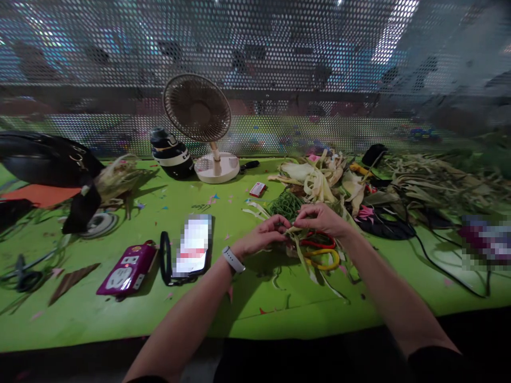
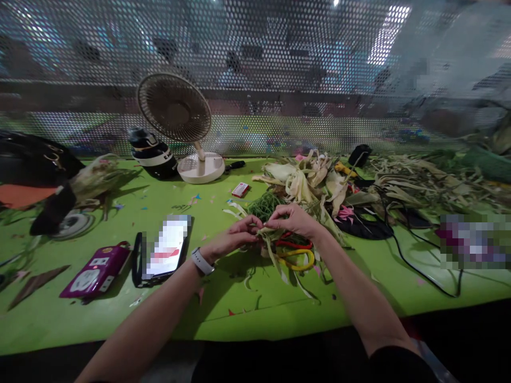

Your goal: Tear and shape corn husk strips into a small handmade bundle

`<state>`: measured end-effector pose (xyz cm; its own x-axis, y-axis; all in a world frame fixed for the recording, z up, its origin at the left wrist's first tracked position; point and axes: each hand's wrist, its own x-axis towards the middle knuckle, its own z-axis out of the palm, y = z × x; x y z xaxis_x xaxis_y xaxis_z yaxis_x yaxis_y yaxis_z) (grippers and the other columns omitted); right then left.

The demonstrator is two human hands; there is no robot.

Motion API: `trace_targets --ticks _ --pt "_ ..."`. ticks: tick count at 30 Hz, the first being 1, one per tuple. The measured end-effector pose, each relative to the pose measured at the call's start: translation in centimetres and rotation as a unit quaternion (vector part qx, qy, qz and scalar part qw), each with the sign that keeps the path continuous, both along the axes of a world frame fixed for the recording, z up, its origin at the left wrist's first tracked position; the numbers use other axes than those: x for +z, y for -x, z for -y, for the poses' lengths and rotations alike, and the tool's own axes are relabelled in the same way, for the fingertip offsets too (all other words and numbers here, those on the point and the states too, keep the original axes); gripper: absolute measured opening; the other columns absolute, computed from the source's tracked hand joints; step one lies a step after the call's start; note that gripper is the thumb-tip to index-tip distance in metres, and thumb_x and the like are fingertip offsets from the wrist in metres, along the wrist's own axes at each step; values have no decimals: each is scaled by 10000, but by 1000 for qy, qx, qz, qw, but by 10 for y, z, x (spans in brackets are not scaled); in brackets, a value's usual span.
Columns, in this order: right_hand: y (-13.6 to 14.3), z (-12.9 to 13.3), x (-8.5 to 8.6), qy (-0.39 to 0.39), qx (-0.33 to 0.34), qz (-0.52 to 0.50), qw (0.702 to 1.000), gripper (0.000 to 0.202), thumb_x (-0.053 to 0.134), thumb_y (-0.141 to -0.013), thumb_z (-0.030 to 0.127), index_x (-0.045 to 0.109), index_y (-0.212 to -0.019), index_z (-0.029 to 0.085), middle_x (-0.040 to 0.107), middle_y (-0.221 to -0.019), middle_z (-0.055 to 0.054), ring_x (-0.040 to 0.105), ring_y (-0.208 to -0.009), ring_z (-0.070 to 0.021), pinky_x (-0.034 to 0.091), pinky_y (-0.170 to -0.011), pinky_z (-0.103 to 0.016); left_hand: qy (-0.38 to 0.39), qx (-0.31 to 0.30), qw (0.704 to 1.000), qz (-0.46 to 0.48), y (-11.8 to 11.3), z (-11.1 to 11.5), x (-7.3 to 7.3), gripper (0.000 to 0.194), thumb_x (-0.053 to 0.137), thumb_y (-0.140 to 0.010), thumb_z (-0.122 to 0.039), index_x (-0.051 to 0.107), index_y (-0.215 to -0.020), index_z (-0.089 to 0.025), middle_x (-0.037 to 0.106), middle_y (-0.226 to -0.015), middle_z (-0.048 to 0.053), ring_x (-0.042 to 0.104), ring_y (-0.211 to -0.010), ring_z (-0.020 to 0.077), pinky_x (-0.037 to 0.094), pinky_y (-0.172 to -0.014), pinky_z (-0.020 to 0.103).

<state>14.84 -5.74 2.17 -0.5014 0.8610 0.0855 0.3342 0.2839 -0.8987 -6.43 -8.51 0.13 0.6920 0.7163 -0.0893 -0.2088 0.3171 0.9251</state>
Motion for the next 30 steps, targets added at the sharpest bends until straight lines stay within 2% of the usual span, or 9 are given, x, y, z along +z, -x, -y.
trace_targets --ticks 7,11,15,23,26,30 --pt "-2 -1 0 11 3 -9 1000 238 729 -693 416 734 -705 178 588 -676 -8 527 -692 -138 394 -661 -272 32 21 999 18 1 -1 0 270 699 -730 -273 526 -916 -182 629 -767 -11 640 -683 112 474 -676 241" --pt "-1 -2 -1 47 1 -22 999 253 737 -680 411 730 -708 160 619 -681 -10 522 -654 -123 390 -628 -259 13 7 1000 7 1 -1 0 286 725 -714 -253 523 -902 -179 628 -753 -12 624 -663 94 477 -674 231" --pt "-1 -1 0 80 3 -33 996 262 747 -658 409 726 -702 151 619 -655 0 508 -624 -110 383 -613 -248 5 18 1000 9 0 -2 -3 282 711 -730 -321 528 -883 -171 598 -694 -24 610 -631 92 476 -646 229" --pt "-2 0 2 176 12 -48 983 281 768 -628 389 694 -687 125 609 -632 13 493 -588 -85 374 -600 -226 -10 12 1000 1 -2 -2 -9 312 672 -759 -382 491 -903 -173 606 -732 -18 602 -623 93 467 -642 236" --pt "1 1 3 179 13 -38 983 289 761 -633 393 676 -683 122 591 -616 22 473 -575 -79 362 -584 -221 -15 9 1000 -8 -3 0 -9 308 659 -769 -389 482 -906 -177 609 -732 -18 603 -615 95 470 -639 240" --pt "4 3 3 132 18 -7 991 309 727 -668 425 652 -708 128 578 -644 26 469 -597 -83 367 -598 -222 -1 -2 1000 4 -4 0 -12 313 657 -772 -380 460 -919 -187 628 -736 -13 624 -623 111 483 -648 257"
